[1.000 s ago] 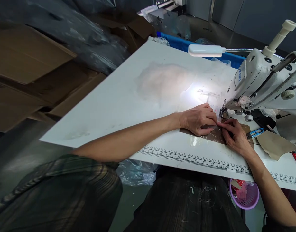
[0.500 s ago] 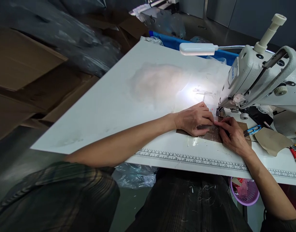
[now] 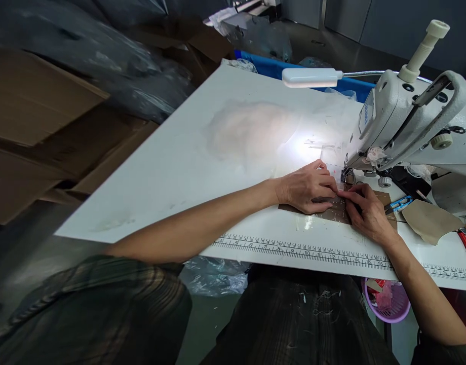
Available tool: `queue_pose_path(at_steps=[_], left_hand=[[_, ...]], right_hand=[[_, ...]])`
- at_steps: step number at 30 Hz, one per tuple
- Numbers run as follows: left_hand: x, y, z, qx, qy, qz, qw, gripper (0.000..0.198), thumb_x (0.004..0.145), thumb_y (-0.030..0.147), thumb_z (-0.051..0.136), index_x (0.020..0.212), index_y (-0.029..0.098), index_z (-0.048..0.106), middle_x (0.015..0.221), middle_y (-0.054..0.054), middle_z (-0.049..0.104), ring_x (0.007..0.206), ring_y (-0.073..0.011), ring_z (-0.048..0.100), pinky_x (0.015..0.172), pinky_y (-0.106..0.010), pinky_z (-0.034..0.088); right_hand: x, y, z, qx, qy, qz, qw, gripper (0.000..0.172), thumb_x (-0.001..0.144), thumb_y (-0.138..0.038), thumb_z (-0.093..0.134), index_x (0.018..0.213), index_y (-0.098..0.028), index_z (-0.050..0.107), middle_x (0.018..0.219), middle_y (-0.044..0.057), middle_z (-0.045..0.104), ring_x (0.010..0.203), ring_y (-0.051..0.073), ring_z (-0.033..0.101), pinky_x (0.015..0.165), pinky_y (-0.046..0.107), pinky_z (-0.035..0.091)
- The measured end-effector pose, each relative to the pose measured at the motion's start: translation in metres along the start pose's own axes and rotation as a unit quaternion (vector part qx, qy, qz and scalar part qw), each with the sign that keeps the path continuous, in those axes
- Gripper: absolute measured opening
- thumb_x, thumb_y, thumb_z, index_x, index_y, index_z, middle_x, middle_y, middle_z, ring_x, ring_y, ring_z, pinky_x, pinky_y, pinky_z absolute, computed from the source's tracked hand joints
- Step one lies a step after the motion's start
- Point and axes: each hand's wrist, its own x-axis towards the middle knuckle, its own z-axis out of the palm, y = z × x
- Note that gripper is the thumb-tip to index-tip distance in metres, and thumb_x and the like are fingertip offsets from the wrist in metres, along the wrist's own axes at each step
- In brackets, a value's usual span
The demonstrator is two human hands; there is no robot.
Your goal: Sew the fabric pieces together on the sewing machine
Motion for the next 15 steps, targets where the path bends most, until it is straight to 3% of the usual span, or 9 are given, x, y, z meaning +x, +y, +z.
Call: queue_pose_path(at_steps=[15], left_hand=[[0.0015,0.0018,-0.0003,0.016,0.003,0.007,1.000,0.022,0.086,0.031,0.053,0.094,0.021,0.071,0.101,-0.006,0.074,0.082,-0.0187,0.063,0.089,-0.041,0.039]], right_hand=[[0.0004,0.0029,0.0016,-0.010,0.002,-0.008,1.000,0.033,0.091,-0.019,0.046,0.113,-0.024,0.070,0.105,0.010,0.060,0.096,0.022,0.061,0.086,0.042,0.056]])
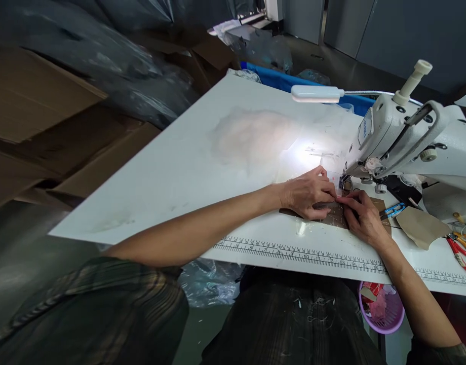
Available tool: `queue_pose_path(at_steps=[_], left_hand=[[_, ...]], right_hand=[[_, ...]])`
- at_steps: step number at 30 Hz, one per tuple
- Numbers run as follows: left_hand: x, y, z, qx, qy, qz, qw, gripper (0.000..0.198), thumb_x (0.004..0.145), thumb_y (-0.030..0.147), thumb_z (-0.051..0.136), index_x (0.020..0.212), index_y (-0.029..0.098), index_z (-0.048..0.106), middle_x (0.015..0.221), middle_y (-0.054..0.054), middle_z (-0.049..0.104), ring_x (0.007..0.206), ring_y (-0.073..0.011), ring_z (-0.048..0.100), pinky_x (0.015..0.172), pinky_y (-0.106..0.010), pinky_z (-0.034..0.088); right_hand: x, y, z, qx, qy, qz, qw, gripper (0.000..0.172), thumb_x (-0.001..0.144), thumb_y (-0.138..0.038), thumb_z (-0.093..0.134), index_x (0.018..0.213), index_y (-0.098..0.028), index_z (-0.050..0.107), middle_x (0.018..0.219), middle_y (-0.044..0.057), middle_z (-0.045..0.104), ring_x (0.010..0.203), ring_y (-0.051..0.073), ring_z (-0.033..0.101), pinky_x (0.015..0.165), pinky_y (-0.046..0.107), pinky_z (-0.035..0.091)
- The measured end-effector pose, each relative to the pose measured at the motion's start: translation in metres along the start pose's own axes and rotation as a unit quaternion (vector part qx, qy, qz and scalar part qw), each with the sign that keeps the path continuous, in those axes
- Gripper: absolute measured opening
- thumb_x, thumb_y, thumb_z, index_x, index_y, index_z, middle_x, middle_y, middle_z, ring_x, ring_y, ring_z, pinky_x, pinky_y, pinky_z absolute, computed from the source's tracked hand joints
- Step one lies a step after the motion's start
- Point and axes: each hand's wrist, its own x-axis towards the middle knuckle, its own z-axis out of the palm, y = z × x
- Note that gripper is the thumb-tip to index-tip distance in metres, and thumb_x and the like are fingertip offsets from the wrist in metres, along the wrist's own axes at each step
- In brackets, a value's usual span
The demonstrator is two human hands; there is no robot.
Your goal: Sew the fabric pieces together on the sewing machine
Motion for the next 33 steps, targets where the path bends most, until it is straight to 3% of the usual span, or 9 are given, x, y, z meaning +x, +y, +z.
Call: queue_pose_path(at_steps=[8,13,26,33], left_hand=[[-0.0001,-0.0001,-0.0021,0.016,-0.009,0.009,1.000,0.020,0.085,0.027,0.054,0.092,0.022,0.072,0.103,-0.005,0.073,0.088,-0.0191,0.064,0.104,-0.046,0.035],[-0.0012,-0.0008,-0.0018,0.005,-0.025,-0.022,0.999,0.020,0.082,0.028,0.056,0.094,0.025,0.071,0.106,-0.004,0.073,0.087,-0.0199,0.064,0.102,-0.047,0.035],[-0.0004,0.0002,-0.0037,0.032,-0.049,-0.049,0.997,0.029,0.085,0.037,0.051,0.099,0.020,0.069,0.108,-0.008,0.069,0.084,-0.0215,0.060,0.098,-0.045,0.035],[0.0011,0.0021,-0.0024,0.071,-0.065,-0.058,0.994,0.036,0.089,0.041,0.047,0.103,0.015,0.068,0.115,-0.012,0.066,0.090,-0.0247,0.059,0.094,-0.045,0.036]], right_hand=[[0.0010,-0.0028,-0.0017,-0.020,-0.003,-0.012,1.000,0.034,0.092,-0.020,0.045,0.116,-0.022,0.069,0.104,0.011,0.059,0.093,0.022,0.061,0.081,0.041,0.057],[0.0022,-0.0054,-0.0030,-0.038,-0.021,-0.001,0.999,0.033,0.094,-0.024,0.044,0.119,-0.024,0.067,0.106,0.012,0.058,0.095,0.024,0.061,0.079,0.042,0.057],[0.0069,-0.0069,-0.0007,-0.128,-0.038,0.030,0.991,0.037,0.099,-0.034,0.037,0.123,-0.021,0.062,0.102,0.013,0.057,0.073,0.019,0.057,0.051,0.030,0.046],[0.0084,-0.0067,-0.0036,-0.148,-0.039,0.015,0.988,0.038,0.099,-0.034,0.035,0.124,-0.021,0.061,0.099,0.011,0.057,0.068,0.016,0.056,0.049,0.028,0.045]])
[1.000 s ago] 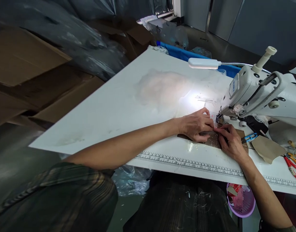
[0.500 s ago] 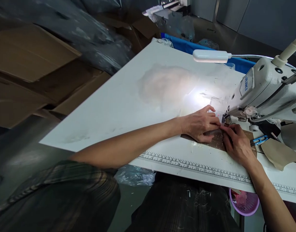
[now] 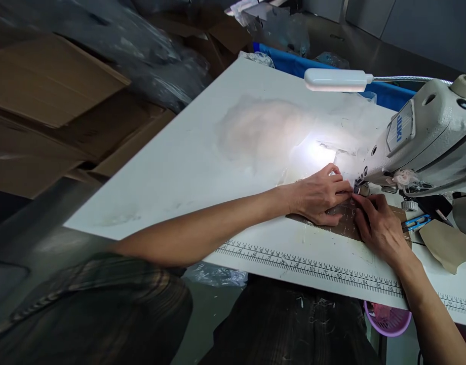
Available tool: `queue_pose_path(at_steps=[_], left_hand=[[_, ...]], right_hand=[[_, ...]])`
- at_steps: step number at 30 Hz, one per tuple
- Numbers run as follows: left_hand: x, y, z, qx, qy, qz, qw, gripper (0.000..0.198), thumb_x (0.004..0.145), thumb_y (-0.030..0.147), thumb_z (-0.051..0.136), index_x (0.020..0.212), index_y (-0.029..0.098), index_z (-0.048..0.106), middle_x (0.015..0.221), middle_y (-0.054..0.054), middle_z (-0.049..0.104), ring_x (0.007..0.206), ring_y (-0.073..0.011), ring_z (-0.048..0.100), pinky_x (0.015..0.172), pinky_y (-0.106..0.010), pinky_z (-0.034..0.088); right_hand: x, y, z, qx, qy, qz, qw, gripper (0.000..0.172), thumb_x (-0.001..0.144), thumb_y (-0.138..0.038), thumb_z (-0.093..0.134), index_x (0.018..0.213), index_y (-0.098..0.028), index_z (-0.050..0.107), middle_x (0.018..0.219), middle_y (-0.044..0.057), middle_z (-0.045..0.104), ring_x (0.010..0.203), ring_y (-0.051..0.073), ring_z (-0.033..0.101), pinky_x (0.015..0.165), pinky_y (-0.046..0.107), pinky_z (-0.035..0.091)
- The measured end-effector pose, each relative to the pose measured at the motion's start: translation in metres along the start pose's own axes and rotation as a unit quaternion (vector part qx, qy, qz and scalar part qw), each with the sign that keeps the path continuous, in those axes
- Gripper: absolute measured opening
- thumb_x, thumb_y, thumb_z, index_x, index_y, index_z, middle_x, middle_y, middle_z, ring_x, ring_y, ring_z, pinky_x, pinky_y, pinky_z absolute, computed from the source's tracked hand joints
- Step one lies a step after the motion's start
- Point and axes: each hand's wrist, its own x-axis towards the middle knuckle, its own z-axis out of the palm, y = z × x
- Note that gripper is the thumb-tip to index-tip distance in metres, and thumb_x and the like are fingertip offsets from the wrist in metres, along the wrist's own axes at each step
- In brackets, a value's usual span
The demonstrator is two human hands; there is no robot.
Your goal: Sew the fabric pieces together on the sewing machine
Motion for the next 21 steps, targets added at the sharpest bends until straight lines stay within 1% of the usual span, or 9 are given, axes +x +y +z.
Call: queue_pose_path(at_steps=[4,8,11,14,16,19,21], left_hand=[[0.001,-0.001,0.001,0.024,-0.013,-0.009,1.000,0.039,0.090,0.044,0.046,0.102,0.013,0.067,0.115,-0.014,0.065,0.088,-0.0245,0.058,0.090,-0.044,0.036],[0.002,-0.003,0.000,0.033,-0.028,-0.010,0.999,0.043,0.091,0.046,0.044,0.103,0.012,0.067,0.119,-0.015,0.062,0.090,-0.0248,0.057,0.089,-0.044,0.036],[0.003,-0.004,0.000,0.037,-0.036,-0.013,0.999,0.046,0.092,0.047,0.042,0.108,0.011,0.065,0.122,-0.015,0.061,0.092,-0.0252,0.057,0.089,-0.044,0.035],[0.004,-0.003,-0.001,0.037,-0.040,-0.023,0.998,0.048,0.093,0.048,0.042,0.113,0.010,0.063,0.121,-0.015,0.061,0.092,-0.0253,0.056,0.088,-0.044,0.036],[0.004,-0.003,-0.002,0.041,-0.044,-0.030,0.998,0.050,0.093,0.049,0.042,0.116,0.009,0.061,0.119,-0.015,0.061,0.091,-0.0252,0.056,0.088,-0.044,0.035],[0.004,-0.002,-0.002,0.051,-0.054,-0.035,0.997,0.054,0.093,0.051,0.041,0.120,0.007,0.059,0.120,-0.016,0.060,0.091,-0.0246,0.055,0.088,-0.043,0.035],[0.005,-0.003,-0.003,0.056,-0.061,-0.037,0.996,0.057,0.094,0.053,0.040,0.122,0.007,0.058,0.120,-0.016,0.059,0.091,-0.0242,0.055,0.088,-0.042,0.034]], right_hand=[[0.000,0.000,-0.002,-0.005,0.004,-0.016,1.000,0.036,0.099,-0.031,0.036,0.122,-0.020,0.061,0.098,0.011,0.057,0.073,0.017,0.059,0.050,0.027,0.046],[0.002,-0.003,-0.002,-0.019,-0.023,0.010,1.000,0.038,0.098,-0.030,0.037,0.127,-0.021,0.060,0.102,0.012,0.057,0.072,0.017,0.058,0.047,0.025,0.043],[0.003,-0.003,-0.002,-0.010,-0.032,0.023,0.999,0.039,0.097,-0.030,0.037,0.126,-0.020,0.061,0.104,0.014,0.059,0.073,0.019,0.059,0.050,0.027,0.046],[0.003,-0.002,-0.005,0.032,-0.034,0.028,0.998,0.040,0.097,-0.031,0.038,0.125,-0.018,0.064,0.102,0.014,0.062,0.076,0.021,0.061,0.057,0.031,0.051],[0.003,0.001,-0.008,0.074,-0.022,0.042,0.996,0.040,0.096,-0.032,0.039,0.123,-0.019,0.065,0.101,0.013,0.065,0.079,0.022,0.063,0.063,0.034,0.054],[0.001,0.007,-0.016,0.139,-0.003,0.084,0.987,0.039,0.095,-0.037,0.042,0.118,-0.021,0.068,0.104,0.012,0.068,0.089,0.023,0.066,0.077,0.038,0.056],[0.002,0.012,-0.021,0.174,-0.013,0.127,0.976,0.041,0.093,-0.045,0.043,0.114,-0.021,0.069,0.106,0.011,0.070,0.096,0.024,0.067,0.085,0.041,0.055]])
